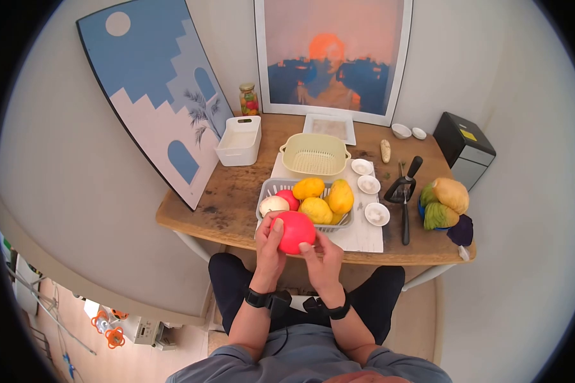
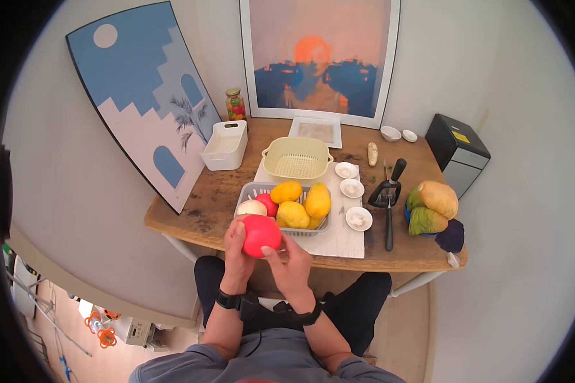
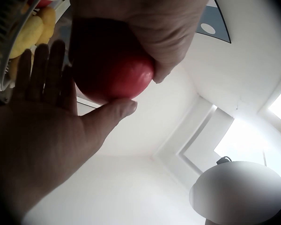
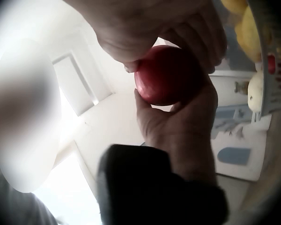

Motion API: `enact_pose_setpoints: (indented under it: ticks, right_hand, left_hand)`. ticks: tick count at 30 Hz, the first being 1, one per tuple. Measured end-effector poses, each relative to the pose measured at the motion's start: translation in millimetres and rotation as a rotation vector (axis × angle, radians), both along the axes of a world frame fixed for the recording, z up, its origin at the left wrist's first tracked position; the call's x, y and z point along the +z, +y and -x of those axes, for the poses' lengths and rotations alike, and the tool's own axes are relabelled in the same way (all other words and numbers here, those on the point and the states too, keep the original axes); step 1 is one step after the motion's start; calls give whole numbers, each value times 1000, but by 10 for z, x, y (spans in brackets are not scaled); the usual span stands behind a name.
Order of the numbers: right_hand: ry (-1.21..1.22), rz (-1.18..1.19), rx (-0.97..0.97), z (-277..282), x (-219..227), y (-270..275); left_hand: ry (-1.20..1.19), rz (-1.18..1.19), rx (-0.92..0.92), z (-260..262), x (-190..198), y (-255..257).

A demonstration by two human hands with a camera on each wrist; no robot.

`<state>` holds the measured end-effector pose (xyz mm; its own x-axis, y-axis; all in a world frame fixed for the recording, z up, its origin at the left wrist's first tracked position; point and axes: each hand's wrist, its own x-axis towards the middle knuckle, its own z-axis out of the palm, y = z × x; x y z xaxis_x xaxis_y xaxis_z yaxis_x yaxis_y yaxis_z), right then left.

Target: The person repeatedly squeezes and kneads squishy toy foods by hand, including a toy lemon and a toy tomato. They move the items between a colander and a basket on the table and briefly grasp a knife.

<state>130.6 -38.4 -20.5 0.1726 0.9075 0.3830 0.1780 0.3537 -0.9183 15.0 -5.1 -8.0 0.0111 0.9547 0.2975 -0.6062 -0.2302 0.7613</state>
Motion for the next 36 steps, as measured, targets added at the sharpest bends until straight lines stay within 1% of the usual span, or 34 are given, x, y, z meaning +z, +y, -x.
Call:
enact_pose_setpoints:
  ticks: [1, 2, 3, 4, 5, 6, 7, 8, 9, 10, 12, 13, 15, 16, 18, 19, 20, 21, 22, 23, 24, 25, 26, 27, 28, 29, 30, 31, 32, 33, 34, 35, 36]
  right_hand:
    - [-1, -5, 0, 5, 35, 5]
    - [-197, -249, -119, 9, 86, 10]
    - [-393, -493, -238, 14, 120, 21]
    - [-395, -498, -236, 21, 121, 40]
    - [-462, -532, -222, 31, 110, 64]
    - [-528, -566, -209, 35, 97, 81]
    - [-527, -569, -211, 35, 76, 87]
    - [-464, -511, -189, 35, 52, 85]
    - [-401, -456, -167, 34, 43, 84]
    - [-403, -464, -166, 33, 48, 75]
    - [-297, -370, -159, 31, 53, 30]
    - [-298, -378, -160, 25, 37, 20]
    - [-134, -268, -62, 1, 2, 19]
    - [-137, -280, -65, -3, -17, 28]
    - [410, -62, 242, 11, -78, 55]
    - [410, -69, 244, -4, -137, 68]
    - [619, 27, 377, -30, -205, 84]
    - [825, 126, 511, -41, -221, 94]
    - [822, 120, 512, -45, -232, 99]
    - [761, 138, 462, -49, -234, 99]
    - [701, 156, 410, -44, -200, 91]
    - [700, 153, 410, -28, -162, 73]
    - [461, 46, 228, -1, -110, 47]
    - [221, -60, 45, 15, -59, 36]
    - [220, -64, 44, 10, -35, 50]
    - [-51, -300, -95, 3, -11, 66]
    - [-325, -530, -234, -4, 14, 80]
    - [-326, -531, -234, -5, 38, 86]
    - [-394, -589, -216, -4, 61, 86]
    - [-462, -646, -198, -3, 76, 79]
    - [-462, -646, -199, -13, 88, 66]
    - [-442, -699, -164, -34, 100, 56]
    - [-421, -750, -130, -47, 104, 53]
  left_hand:
    - [-9, 39, 60, 1, -10, 16]
    - [-11, 34, 61, 2, -14, 22]
    - [13, 78, 87, 0, -7, 25]
    - [37, 123, 114, -3, -2, 25]
    - [34, 119, 116, -7, 9, 22]
    - [41, 144, 99, -8, 22, 16]
    - [48, 168, 82, -8, 29, 11]
    - [47, 162, 81, 0, 24, 7]
    - [109, 138, 71, 13, 16, 3]
    - [169, 114, 62, 19, 22, 3]
    - [177, 91, 61, -34, 74, -33]
    - [189, 73, 56, -56, 98, -43]
    - [181, 18, 21, -57, 86, -39]
    - [174, -28, -13, -57, 79, -36]
    - [187, -59, -28, -54, 64, -32]
    - [203, -77, -43, -44, 67, -36]
    - [205, -84, -42, -21, 80, -53]
    - [169, -18, -97, 4, 121, -86]
    - [131, 49, -152, 13, 141, -102]
    - [129, 44, -153, 2, 114, -83]
    - [138, 4, -75, -14, 79, -53]
    - [148, -36, 2, -27, 57, -33]
    - [148, -40, 0, -36, 47, -25]
    - [147, -10, 53, -45, 55, -21]
    - [145, 19, 106, -52, 60, -15]
    - [142, 15, 105, -53, 56, -7]
    - [226, 38, 104, -49, 42, 4]
    - [311, 62, 102, -42, 21, 10]
    - [312, 61, 102, -40, -20, 16]
    - [222, 127, -36, -38, -72, 23]
    - [130, 190, -174, -39, -53, 17]
    - [129, 186, -175, -31, -21, 2]
    - [232, 202, -237, -16, 15, -31]
